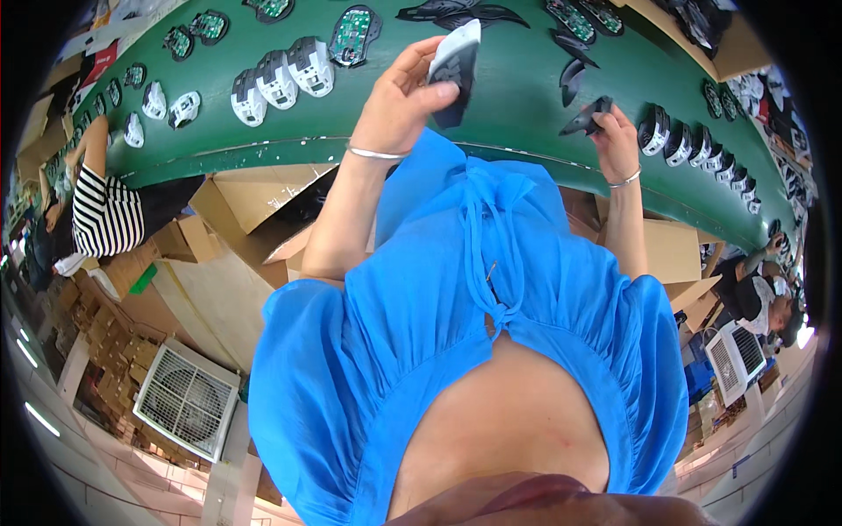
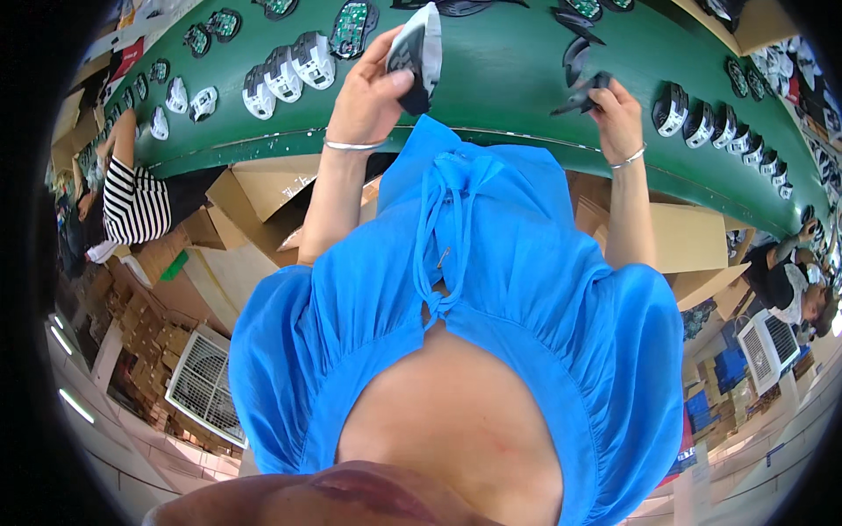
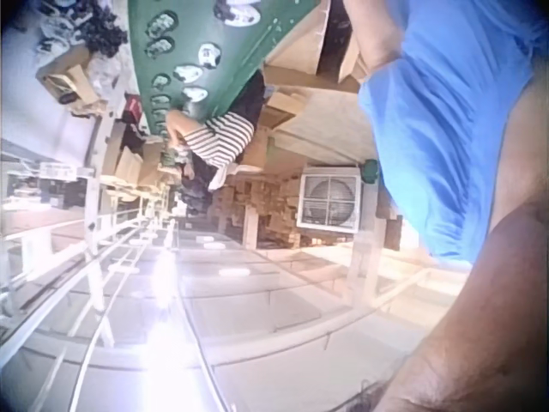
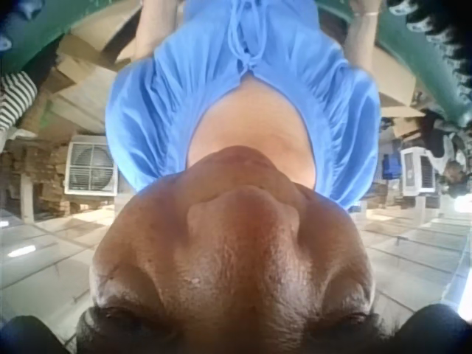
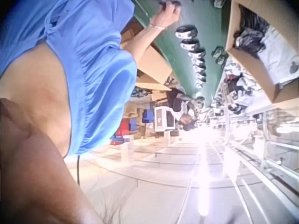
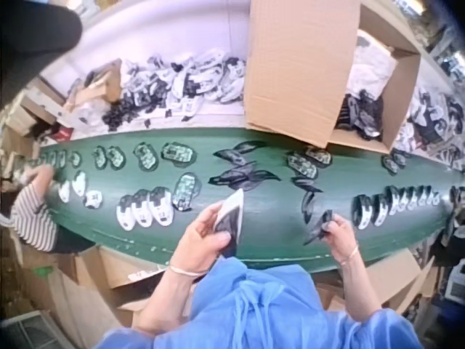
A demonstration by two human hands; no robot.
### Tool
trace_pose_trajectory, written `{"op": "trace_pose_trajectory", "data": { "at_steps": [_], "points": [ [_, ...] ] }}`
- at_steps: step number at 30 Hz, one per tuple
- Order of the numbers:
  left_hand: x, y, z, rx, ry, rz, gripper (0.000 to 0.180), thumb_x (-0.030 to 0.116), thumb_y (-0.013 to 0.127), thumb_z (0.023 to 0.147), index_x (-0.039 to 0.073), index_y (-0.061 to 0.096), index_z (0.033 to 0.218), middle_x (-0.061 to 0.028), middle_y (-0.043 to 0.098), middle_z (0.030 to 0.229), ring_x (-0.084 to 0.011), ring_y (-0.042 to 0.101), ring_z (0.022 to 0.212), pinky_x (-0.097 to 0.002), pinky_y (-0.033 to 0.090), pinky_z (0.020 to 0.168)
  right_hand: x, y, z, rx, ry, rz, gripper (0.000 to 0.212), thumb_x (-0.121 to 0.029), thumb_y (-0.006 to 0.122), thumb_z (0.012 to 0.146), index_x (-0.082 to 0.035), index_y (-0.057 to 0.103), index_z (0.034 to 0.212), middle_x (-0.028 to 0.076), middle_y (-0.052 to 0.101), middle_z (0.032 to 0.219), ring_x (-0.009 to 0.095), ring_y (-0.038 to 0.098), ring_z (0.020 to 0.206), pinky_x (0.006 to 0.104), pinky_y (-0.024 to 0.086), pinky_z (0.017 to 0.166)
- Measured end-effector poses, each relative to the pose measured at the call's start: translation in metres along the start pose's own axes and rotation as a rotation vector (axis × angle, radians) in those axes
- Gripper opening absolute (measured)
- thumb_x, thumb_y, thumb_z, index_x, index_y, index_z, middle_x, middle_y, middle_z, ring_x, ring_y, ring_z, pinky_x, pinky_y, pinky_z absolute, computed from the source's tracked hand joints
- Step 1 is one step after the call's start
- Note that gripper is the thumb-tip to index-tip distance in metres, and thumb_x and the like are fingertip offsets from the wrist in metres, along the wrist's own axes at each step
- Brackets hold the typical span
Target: The person assembles computer mouse shells by attaching plastic side and top parts together by hand, places the assembled shells onto the conveyor belt, and takes components from cardboard boxes.
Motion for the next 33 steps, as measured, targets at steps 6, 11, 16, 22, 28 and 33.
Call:
{"op": "trace_pose_trajectory", "data": {
  "at_steps": [6, 11, 16, 22, 28, 33],
  "points": [
    [0.057, 0.054, -0.018, -0.342, 0.388, 0.905, 0.066, -0.003, 0.067, 0.062, 0.01, 0.053, 0.125, -0.0159, 0.033, 0.14, -0.0257, 0.038, 0.127, -0.0382, 0.032, 0.104, -0.062, 0.093, -0.024, -0.405, -0.299, 0.186, 0.006, -0.007, 0.057, 0.083, -0.007, 0.052, 0.079, 0.007, 0.062, 0.087, 0.013, 0.058, 0.079, 0.0301, 0.047, 0.077],
    [0.058, 0.068, -0.019, -0.312, 0.576, 1.005, 0.067, -0.014, 0.049, 0.062, 0.023, 0.063, 0.116, -0.0204, 0.029, 0.141, -0.0364, 0.027, 0.132, -0.0421, 0.029, 0.106, -0.066, 0.156, -0.055, -0.53, -0.06, 0.372, 0.011, -0.005, 0.06, 0.084, -0.008, 0.05, 0.083, 0.001, 0.058, 0.086, 0.011, 0.059, 0.082, 0.0285, 0.05, 0.075],
    [0.026, 0.051, -0.015, -0.222, 0.312, -0.066, 0.084, 0.013, 0.06, 0.063, -0.004, 0.026, 0.138, -0.0165, 0.022, 0.147, -0.0242, 0.023, 0.136, -0.0371, 0.02, 0.11, -0.07, 0.177, -0.081, -0.504, -0.091, 0.45, 0.019, 0.003, 0.065, 0.077, -0.008, 0.051, 0.084, 0.001, 0.059, 0.085, 0.009, 0.059, 0.08, 0.0252, 0.05, 0.073],
    [-0.024, 0.033, -0.014, 0.112, -0.313, -0.365, 0.043, 0.034, 0.052, 0.091, 0.006, 0.046, 0.123, -0.0072, 0.059, 0.104, -0.0187, 0.059, 0.093, -0.0332, 0.051, 0.08, -0.062, 0.182, -0.081, -0.402, -0.187, 0.233, 0.016, 0.0, 0.067, 0.078, -0.004, 0.057, 0.089, 0.002, 0.062, 0.088, 0.007, 0.058, 0.077, 0.0222, 0.048, 0.068],
    [-0.023, 0.006, -0.005, 0.212, -0.211, -0.223, 0.042, 0.044, 0.052, 0.09, 0.005, 0.053, 0.105, -0.0071, 0.06, 0.095, -0.0187, 0.059, 0.085, -0.0338, 0.05, 0.077, -0.092, 0.145, -0.068, -0.235, -0.424, 0.153, 0.044, 0.005, 0.061, 0.079, 0.001, 0.049, 0.122, 0.007, 0.064, 0.094, 0.012, 0.06, 0.085, 0.0256, 0.049, 0.076],
    [-0.01, 0.01, 0.0, 0.284, -0.109, -0.148, 0.038, 0.041, 0.041, 0.096, 0.006, 0.054, 0.104, -0.004, 0.061, 0.095, -0.0134, 0.059, 0.088, -0.0294, 0.048, 0.08, -0.105, 0.164, -0.074, -0.343, -0.386, 0.126, 0.056, 0.011, 0.062, 0.076, 0.003, 0.045, 0.128, 0.006, 0.063, 0.086, 0.012, 0.06, 0.081, 0.0226, 0.048, 0.073]
  ]
}}
Point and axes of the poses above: each hand's wrist, its own z-axis towards the middle knuckle, its own y-axis out of the palm, x = y × z, the point moved 8 cm from there along z, towards the middle knuckle
